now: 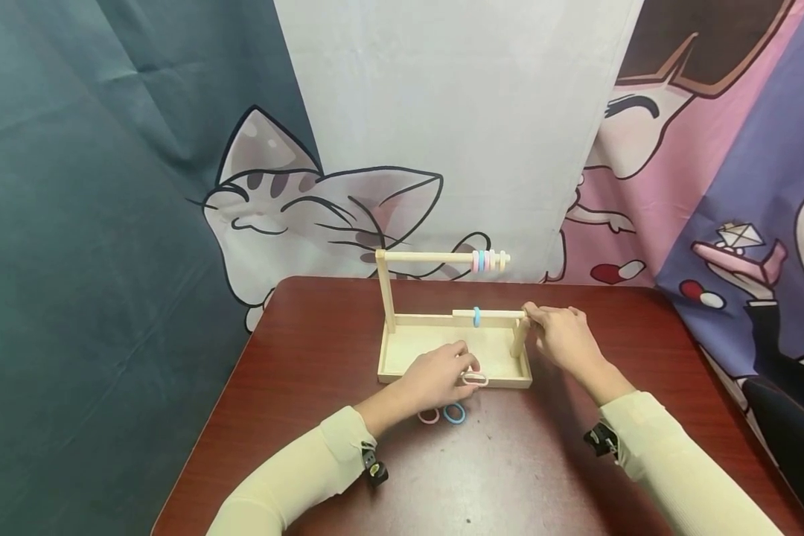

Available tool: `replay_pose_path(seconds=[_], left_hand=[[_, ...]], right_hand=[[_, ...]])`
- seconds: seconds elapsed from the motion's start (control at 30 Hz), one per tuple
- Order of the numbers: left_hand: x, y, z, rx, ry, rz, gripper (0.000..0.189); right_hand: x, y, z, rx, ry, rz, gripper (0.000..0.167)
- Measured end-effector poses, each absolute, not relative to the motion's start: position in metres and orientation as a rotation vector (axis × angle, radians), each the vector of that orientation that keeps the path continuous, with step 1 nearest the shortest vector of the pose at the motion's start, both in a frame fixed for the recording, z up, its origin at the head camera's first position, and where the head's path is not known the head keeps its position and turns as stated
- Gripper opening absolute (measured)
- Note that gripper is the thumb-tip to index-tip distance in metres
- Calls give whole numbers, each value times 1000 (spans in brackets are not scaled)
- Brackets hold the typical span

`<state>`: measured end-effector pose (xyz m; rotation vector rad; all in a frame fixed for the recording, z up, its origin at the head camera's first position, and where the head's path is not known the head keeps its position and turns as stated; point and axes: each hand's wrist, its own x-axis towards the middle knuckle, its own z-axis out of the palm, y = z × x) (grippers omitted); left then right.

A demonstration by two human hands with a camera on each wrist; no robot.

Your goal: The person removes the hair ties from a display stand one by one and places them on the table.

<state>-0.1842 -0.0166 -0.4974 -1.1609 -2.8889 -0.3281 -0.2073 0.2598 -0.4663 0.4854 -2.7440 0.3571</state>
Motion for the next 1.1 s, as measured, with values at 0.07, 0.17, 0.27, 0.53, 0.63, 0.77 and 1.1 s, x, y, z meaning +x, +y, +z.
replay_pose_path(seconds=[0.07, 0.17, 0.27, 0.53, 0.63, 0.77, 1.1], left_hand=[[-183, -15, -499, -1166, -2900, -315, 31], [-180, -14, -500, -1174, -2914, -299, 31], [-179, -13, -503, -1184, -2921, -296, 31], [-173, -9, -509, -1221, -2919, -246, 29], [-171, -7, -510, -1232, -2923, -213, 28], [-168, -3, -511, -1270, -2929, -176, 28], [-165, 0, -517, -1332, -2935, -137, 32]], right_hand=[[-208, 260, -467, 487, -2745, 355, 11], [-208, 260, -468, 485, -2745, 353, 11], [-208, 260, -468, 483, -2743, 354, 9], [-207, 260, -468, 477, -2749, 356, 7], [-207, 260, -467, 478, -2749, 354, 8], [-207, 260, -466, 479, -2748, 355, 7], [-207, 259, -468, 482, -2725, 351, 5]])
